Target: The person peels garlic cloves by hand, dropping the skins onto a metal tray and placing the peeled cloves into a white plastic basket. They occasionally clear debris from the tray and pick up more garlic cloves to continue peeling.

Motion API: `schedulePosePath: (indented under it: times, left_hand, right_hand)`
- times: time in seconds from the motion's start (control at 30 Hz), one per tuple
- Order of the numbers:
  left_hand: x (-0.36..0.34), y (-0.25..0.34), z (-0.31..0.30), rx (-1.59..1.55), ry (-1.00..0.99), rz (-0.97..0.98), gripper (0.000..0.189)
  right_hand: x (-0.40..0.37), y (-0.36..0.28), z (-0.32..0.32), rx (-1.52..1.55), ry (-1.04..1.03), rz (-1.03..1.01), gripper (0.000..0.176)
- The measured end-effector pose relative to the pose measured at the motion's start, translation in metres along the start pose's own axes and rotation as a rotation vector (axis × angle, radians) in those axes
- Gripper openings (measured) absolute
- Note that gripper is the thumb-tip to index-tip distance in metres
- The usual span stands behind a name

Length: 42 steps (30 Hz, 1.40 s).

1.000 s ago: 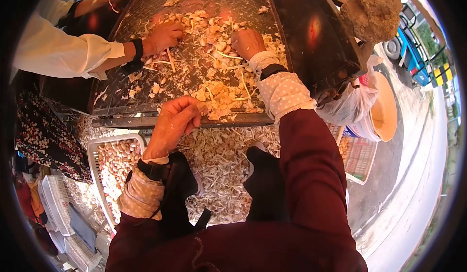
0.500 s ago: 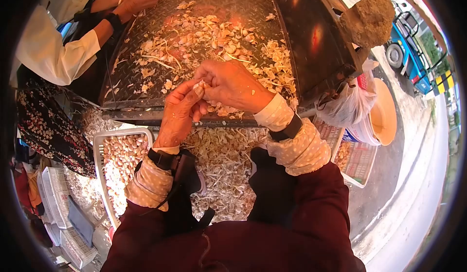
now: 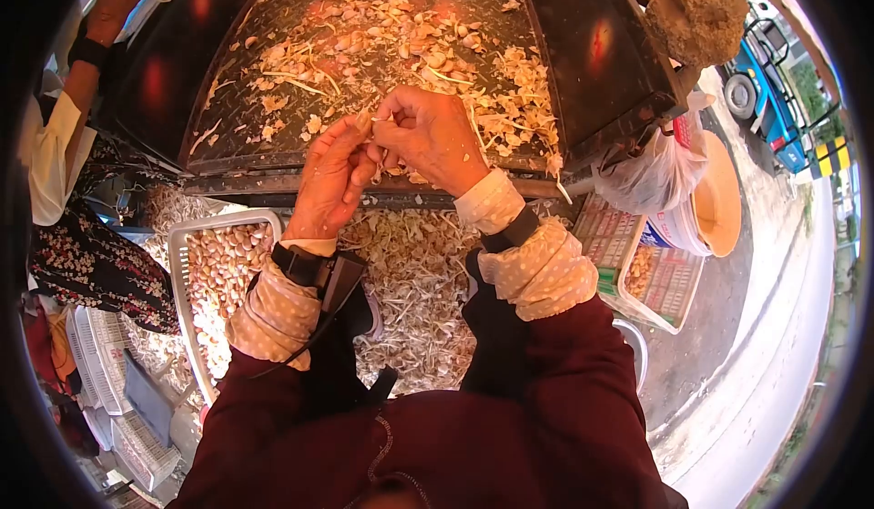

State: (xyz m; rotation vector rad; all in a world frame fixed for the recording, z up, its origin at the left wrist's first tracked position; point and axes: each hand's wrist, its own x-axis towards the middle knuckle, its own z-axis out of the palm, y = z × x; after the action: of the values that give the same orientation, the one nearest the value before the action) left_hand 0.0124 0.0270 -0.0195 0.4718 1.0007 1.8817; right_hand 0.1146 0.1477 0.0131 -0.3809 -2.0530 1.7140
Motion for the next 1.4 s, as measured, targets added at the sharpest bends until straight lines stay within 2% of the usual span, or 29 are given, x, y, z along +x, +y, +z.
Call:
schedulePosePath:
  times: [0.03, 0.1, 0.13, 0.2, 0.27, 0.43, 0.5, 0.63, 0.7, 0.8, 0.83, 0.93, 1.07, 1.1, 1.17, 1.2, 1.27, 1.3, 1.33, 1.4]
  left_hand:
    - [0.001, 0.002, -0.003, -0.010, -0.010, -0.015, 0.015]
    - [0.001, 0.005, -0.006, -0.020, -0.019, -0.028, 0.016]
    - [0.000, 0.008, -0.006, -0.047, -0.032, -0.035, 0.015]
    - [0.000, 0.011, -0.008, -0.074, -0.040, -0.040, 0.015]
    - [-0.001, 0.013, -0.009, -0.104, -0.025, -0.098, 0.016]
    - [-0.004, 0.024, -0.004, -0.109, -0.019, -0.098, 0.022]
    - [-0.005, 0.025, -0.005, -0.118, -0.016, -0.100, 0.026]
    - [-0.004, 0.026, -0.007, -0.120, -0.046, -0.067, 0.027]
    - [-0.005, 0.027, -0.009, -0.124, -0.071, -0.072, 0.026]
    - [-0.008, 0.025, -0.008, -0.193, -0.054, -0.119, 0.025]
    - [-0.009, 0.026, -0.008, -0.201, -0.086, -0.110, 0.015]
    - [-0.010, 0.029, -0.010, -0.243, -0.072, -0.116, 0.013]
    - [-0.003, 0.018, -0.015, -0.311, -0.059, -0.054, 0.013]
    - [-0.010, 0.030, 0.000, -0.308, -0.069, -0.047, 0.013]
    - [-0.035, 0.062, 0.038, -0.249, 0.320, -0.139, 0.014]
    - [-0.028, 0.051, 0.025, -0.248, 0.308, -0.142, 0.014]
    - [-0.009, 0.019, -0.012, -0.445, 0.020, -0.142, 0.014]
    - [-0.012, 0.017, -0.008, -0.437, 0.039, -0.058, 0.014]
    - [-0.010, 0.015, -0.011, -0.437, 0.036, -0.060, 0.014]
    - [-0.005, 0.016, -0.018, -0.398, -0.100, -0.078, 0.013]
  right_hand:
    - [0.002, 0.003, -0.001, 0.001, 0.002, 0.003, 0.009]
    - [0.005, 0.010, 0.000, 0.377, -0.015, 0.160, 0.010]
    - [0.005, 0.013, 0.000, 0.377, -0.015, 0.160, 0.010]
    - [0.005, 0.017, 0.001, 0.591, -0.050, 0.203, 0.012]
    - [0.003, 0.017, 0.000, 0.597, -0.070, 0.201, 0.013]
    - [0.000, 0.008, 0.002, 0.537, -0.094, 0.129, 0.014]
    - [-0.002, 0.001, 0.005, 0.442, -0.015, 0.028, 0.016]
    - [-0.003, -0.006, 0.004, 0.334, 0.029, -0.007, 0.017]
    - [-0.004, -0.009, 0.001, 0.192, -0.046, 0.090, 0.015]
    - [-0.006, -0.023, 0.004, 0.120, -0.062, 0.071, 0.013]
    - [-0.006, -0.022, 0.007, 0.172, -0.051, 0.074, 0.012]
    - [-0.013, -0.044, 0.009, 0.291, -0.124, 0.081, 0.012]
    - [-0.035, -0.093, 0.023, 0.479, -0.253, -0.043, 0.006]
    - [-0.039, -0.102, 0.028, 0.473, -0.253, -0.054, 0.006]
    - [-0.045, -0.113, 0.041, 0.784, -0.411, -0.204, 0.012]
    - [-0.044, -0.115, 0.044, 0.777, -0.402, -0.210, 0.012]
    - [-0.042, -0.118, 0.053, 0.833, -0.572, -0.420, 0.015]
    - [-0.045, -0.125, 0.059, 0.927, -0.511, -0.404, 0.017]
    - [-0.049, -0.129, 0.059, 0.925, -0.509, -0.405, 0.017]
    - [-0.054, -0.135, 0.058, 1.007, -0.556, -0.271, 0.012]
